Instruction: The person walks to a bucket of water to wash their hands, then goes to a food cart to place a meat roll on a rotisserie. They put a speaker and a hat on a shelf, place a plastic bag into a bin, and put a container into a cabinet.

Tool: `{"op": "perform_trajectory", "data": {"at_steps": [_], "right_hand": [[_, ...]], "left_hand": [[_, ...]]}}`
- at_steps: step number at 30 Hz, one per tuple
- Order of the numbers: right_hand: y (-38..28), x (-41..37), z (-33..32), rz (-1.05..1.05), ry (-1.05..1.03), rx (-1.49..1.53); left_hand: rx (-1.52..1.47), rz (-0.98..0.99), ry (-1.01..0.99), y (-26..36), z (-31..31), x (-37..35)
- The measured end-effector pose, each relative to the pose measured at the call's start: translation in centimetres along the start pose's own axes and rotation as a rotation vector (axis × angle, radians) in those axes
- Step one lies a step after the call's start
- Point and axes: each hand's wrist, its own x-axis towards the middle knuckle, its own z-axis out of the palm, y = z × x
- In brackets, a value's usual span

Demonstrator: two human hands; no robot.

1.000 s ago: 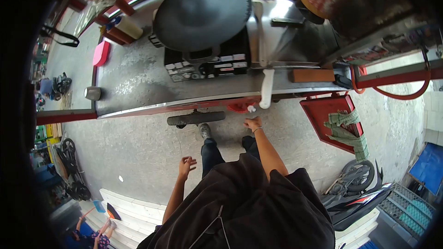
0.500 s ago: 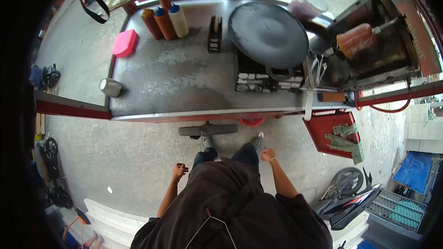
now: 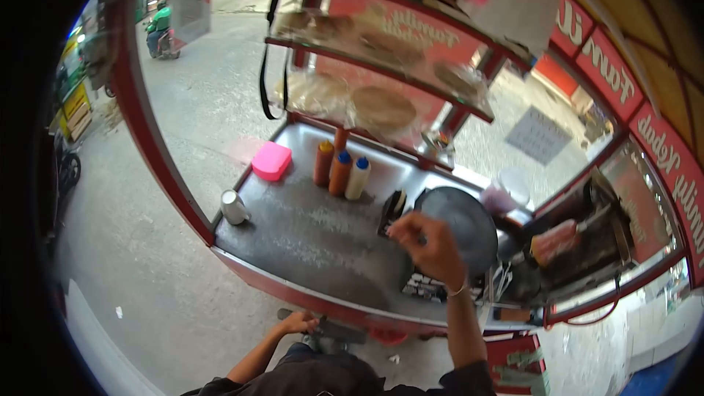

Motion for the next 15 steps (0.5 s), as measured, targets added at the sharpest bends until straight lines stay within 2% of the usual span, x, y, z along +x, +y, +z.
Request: {"op": "perform_trajectory", "data": {"at_steps": [2,3,4,5,6,7,8,11,13,14,15], "right_hand": [[-1.7,5.0,-1.4,-0.147,0.147,-0.060],[-3.4,7.5,-1.3,-0.193,0.233,-0.040],[-6.0,9.5,-1.4,-0.175,0.235,-0.033],[-5.8,12.1,-1.5,-0.324,0.274,-0.086],[-6.4,14.5,-1.3,-0.355,0.296,-0.069],[-7.3,16.7,-1.6,-0.400,0.305,-0.131],[-7.5,19.2,-1.5,-0.400,0.333,-0.051],[-9.6,26.4,-2.1,-0.463,0.490,-0.249],[-10.0,31.1,-3.5,-0.613,0.587,-0.393],[-9.0,33.8,-4.9,-0.608,0.610,-0.392],[-7.7,36.5,-6.7,-0.552,0.757,-0.579]], "left_hand": [[-0.117,0.001,-0.106,0.7,0.2,-0.3],[-0.115,0.008,-0.088,1.3,0.0,-0.8],[-0.057,0.011,-0.095,2.1,-0.4,-1.3],[0.004,0.017,-0.105,2.9,-1.1,-1.5],[0.013,0.030,-0.097,3.6,-2.0,-1.7],[0.131,0.028,-0.148,4.2,-3.0,-1.9],[0.246,0.025,-0.198,4.5,-3.9,-2.1],[0.277,0.064,-0.256,4.6,-7.8,-1.8],[0.257,0.067,-0.361,5.9,-11.4,-2.5],[0.280,0.063,-0.364,6.5,-13.4,-3.2],[0.221,0.077,-0.403,7.0,-15.1,-3.7]]}}
